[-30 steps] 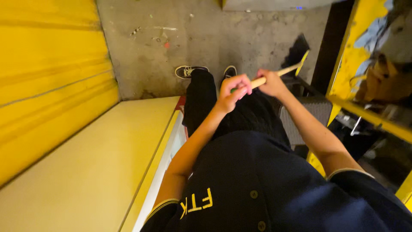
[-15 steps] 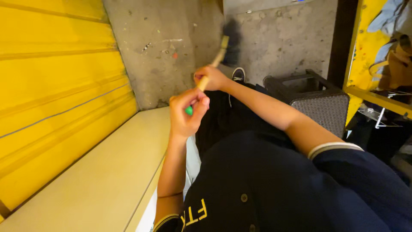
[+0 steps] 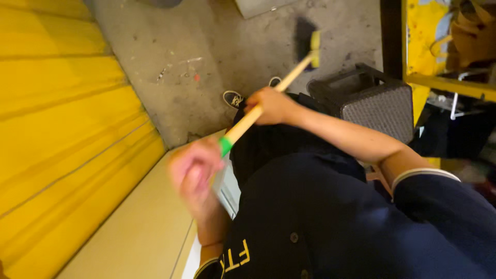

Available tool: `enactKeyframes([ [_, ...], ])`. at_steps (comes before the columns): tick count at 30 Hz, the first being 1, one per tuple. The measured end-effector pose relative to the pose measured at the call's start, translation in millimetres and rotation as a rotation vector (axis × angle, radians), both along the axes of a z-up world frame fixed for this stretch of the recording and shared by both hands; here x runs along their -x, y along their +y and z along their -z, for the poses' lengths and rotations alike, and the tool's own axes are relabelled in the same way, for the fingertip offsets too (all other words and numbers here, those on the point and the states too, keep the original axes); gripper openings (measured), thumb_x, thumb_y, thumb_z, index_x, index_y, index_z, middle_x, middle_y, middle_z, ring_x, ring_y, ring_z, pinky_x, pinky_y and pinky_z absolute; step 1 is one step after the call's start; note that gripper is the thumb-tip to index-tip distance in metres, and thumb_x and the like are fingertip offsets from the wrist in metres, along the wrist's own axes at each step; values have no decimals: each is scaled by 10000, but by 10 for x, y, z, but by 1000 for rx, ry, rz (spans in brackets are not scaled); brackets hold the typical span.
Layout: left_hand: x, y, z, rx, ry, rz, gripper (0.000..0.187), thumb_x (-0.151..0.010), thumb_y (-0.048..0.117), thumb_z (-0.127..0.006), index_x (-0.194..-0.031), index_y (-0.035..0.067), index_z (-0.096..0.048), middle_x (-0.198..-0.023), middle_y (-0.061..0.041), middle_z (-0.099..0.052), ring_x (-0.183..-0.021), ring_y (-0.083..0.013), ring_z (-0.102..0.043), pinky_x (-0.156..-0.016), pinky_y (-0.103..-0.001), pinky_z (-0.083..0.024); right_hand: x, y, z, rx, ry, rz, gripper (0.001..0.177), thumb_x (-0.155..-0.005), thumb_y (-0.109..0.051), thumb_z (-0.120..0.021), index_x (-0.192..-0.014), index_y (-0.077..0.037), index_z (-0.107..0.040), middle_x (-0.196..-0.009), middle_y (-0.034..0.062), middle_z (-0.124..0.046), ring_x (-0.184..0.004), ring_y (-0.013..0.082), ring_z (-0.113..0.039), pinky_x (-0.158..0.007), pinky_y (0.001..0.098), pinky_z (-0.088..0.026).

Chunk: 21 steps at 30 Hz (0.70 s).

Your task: The person moves a white board and a fan, then sweeps the floor with a broom. They also pick up a plastic bag containing items and move a large water bottle.

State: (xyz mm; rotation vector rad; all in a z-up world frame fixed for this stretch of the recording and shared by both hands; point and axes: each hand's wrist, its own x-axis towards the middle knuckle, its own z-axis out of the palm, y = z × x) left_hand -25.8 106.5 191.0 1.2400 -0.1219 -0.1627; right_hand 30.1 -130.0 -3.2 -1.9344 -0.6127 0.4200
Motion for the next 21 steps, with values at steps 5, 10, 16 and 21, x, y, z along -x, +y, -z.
enactKeyframes([
  [5, -491, -1055, 1337, 108, 316, 293, 351, -1035, 376, -574, -876, 64, -595, -724, 38, -510, -546, -45, -382, -487, -226, -252, 279, -1385, 841, 557, 247, 372, 210, -757, -322, -742, -854, -136, -755, -827, 173, -710, -813, 407, -690, -757, 486, -556],
  [10, -379, -1859, 2481, 15, 290, 302, 340, -1048, 270, -540, -800, 46, -599, -619, 26, -447, -515, -65, -383, -501, -240, -291, 393, -2091, 1926, 866, 122, 450, 203, -732, -341, -748, -820, -159, -729, -860, 119, -716, -983, 346, -649, -956, 480, -430],
  [16, -420, -1707, 2818, 187, 265, 73, 383, -1042, 298, -491, -810, 19, -614, -649, -26, -533, -546, -83, -426, -580, -272, -344, 198, -2018, 2609, 824, 57, 569, 210, -757, -321, -740, -836, -127, -713, -961, 146, -691, -1122, 349, -590, -1090, 484, -387],
  [21, -279, -1816, 2886, 11, 322, -19, 407, -1034, 304, -489, -740, 43, -591, -646, -12, -540, -517, -77, -433, -488, -243, -303, -248, -2078, 2683, 808, -40, 435, 184, -715, -236, -723, -871, -140, -731, -1024, 119, -701, -1152, 346, -585, -1135, 518, -351],
])
